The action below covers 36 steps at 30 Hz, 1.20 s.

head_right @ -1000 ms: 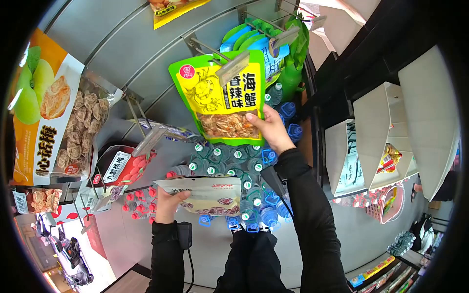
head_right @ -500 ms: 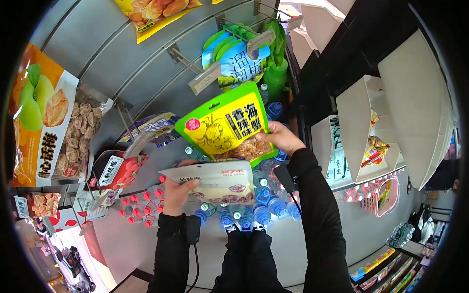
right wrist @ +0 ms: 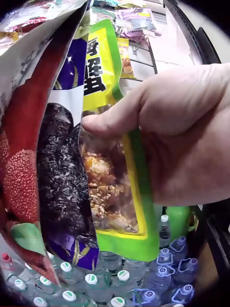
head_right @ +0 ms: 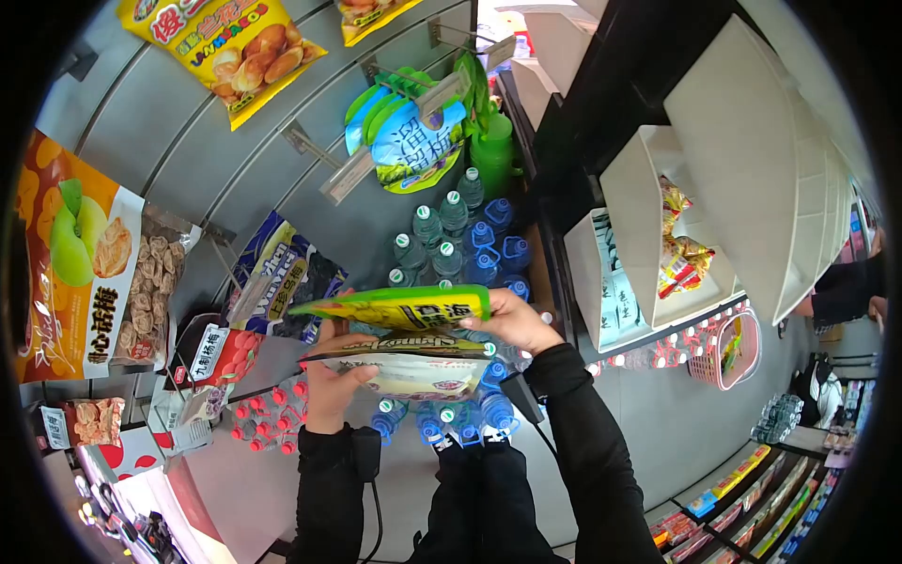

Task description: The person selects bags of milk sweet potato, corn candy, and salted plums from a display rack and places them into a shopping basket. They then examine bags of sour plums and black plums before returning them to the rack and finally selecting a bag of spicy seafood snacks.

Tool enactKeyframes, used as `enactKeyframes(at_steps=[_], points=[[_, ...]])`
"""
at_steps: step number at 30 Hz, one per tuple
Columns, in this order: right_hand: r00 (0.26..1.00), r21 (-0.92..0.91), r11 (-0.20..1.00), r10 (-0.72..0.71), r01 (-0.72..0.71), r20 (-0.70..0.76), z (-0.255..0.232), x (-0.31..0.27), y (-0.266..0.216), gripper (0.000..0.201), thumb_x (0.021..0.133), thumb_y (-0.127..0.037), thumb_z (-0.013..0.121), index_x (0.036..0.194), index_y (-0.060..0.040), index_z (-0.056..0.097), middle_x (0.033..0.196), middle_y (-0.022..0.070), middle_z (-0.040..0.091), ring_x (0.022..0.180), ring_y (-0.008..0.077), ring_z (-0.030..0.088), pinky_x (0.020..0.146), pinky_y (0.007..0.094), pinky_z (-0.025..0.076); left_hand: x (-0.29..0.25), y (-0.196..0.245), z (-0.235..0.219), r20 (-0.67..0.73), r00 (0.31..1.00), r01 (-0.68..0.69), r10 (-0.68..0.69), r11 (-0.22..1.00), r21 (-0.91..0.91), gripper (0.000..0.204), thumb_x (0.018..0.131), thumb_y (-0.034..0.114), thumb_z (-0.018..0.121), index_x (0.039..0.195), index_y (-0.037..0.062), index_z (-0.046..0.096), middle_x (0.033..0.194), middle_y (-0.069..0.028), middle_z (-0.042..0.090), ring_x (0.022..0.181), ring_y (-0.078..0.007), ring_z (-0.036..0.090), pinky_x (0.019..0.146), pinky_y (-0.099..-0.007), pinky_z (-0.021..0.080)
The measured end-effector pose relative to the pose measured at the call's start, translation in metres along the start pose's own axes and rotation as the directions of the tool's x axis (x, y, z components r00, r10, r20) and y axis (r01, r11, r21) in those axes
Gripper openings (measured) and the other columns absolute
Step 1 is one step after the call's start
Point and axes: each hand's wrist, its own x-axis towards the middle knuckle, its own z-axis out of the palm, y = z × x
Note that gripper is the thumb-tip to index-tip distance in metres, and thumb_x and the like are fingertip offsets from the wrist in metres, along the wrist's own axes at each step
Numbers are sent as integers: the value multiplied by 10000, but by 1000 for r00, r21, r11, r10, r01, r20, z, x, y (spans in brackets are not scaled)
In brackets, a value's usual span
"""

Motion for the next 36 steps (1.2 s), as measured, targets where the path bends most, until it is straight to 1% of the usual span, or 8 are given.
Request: enactKeyframes(at_steps=[3, 12, 13, 17, 21, 27, 31, 36], points=[[994, -56, 997, 61, -56, 89, -2, 2, -2, 273, 790, -56, 593, 1055, -12, 548, 962, 2, 606, 864, 45, 508, 788, 211, 403, 1, 17, -2, -28, 970, 233, -241, 956, -177, 396, 578, 211, 751, 845, -48, 616, 1229, -179, 403, 1206, -279, 324, 989, -390, 252], [861, -114, 965, 263, -238, 435, -33, 3, -32, 580, 660, 102, 428, 1229, -8, 397, 1210, 51, 464, 1093, 123, 428, 922, 261, 324, -4, 33, 5, -41, 970, 237, -240, 969, -69, 525, 573, 49, 756, 1017, -48, 492, 914, -93, 595, 850, -168, 573, 750, -280, 455], [877, -33, 996, 87, -80, 473, -50, 15, -9, 548, 715, 70, 451, 1249, -17, 367, 1225, 56, 451, 1112, 145, 430, 932, 269, 330, -3, 36, 9, -61, 964, 255, -259, 965, -58, 533, 574, 43, 753, 1027, -45, 485, 925, -93, 592, 861, -165, 567, 756, -282, 452], [988, 391, 917, 19, -77, 151, -84, 60, -9, 444, 783, -47, 533, 1206, -59, 399, 1158, 61, 485, 1059, 145, 473, 884, 278, 385, -12, 29, 26, -192, 961, 189, -197, 980, -56, 557, 572, 34, 749, 1050, -33, 471, 941, -90, 583, 864, -158, 560, 755, -281, 450], [980, 317, 947, 22, 43, -200, -106, 110, -8, 620, 752, -189, 627, 1256, -34, 301, 1194, 80, 438, 1095, 166, 424, 888, 321, 355, -22, 16, 46, -402, 903, 128, -153, 988, -88, 582, 562, 24, 743, 1068, -27, 461, 967, -87, 561, 866, -172, 552, 768, -291, 441], [955, 287, 954, -1, 89, -296, -85, 174, -10, 764, 714, -266, 685, 1265, 6, 232, 1249, 126, 379, 1177, 202, 321, 926, 366, 307, -27, 4, 70, -436, 880, 159, -190, 982, -107, 560, 577, 40, 740, 1063, -25, 472, 957, -73, 566, 862, -169, 555, 772, -289, 441], [977, 423, 881, -185, 211, -100, -79, 183, -7, 570, 740, -334, 655, 1171, -66, 394, 1171, 15, 461, 1198, 150, 281, 973, 409, 159, -33, -5, 76, -414, 881, 202, -228, 974, -107, 523, 585, -4, 710, 1049, -51, 472, 949, -112, 574, 859, -178, 557, 763, -294, 443], [985, 654, 744, -174, 140, -13, -79, 180, 6, 251, 837, -152, 548, 1058, -64, 467, 1012, 53, 556, 866, 141, 560, 749, 271, 460, -33, -3, 81, -408, 882, 223, -235, 972, -78, 402, 611, 2, 692, 974, -70, 535, 888, -113, 598, 789, -175, 577, 728, -286, 456]])
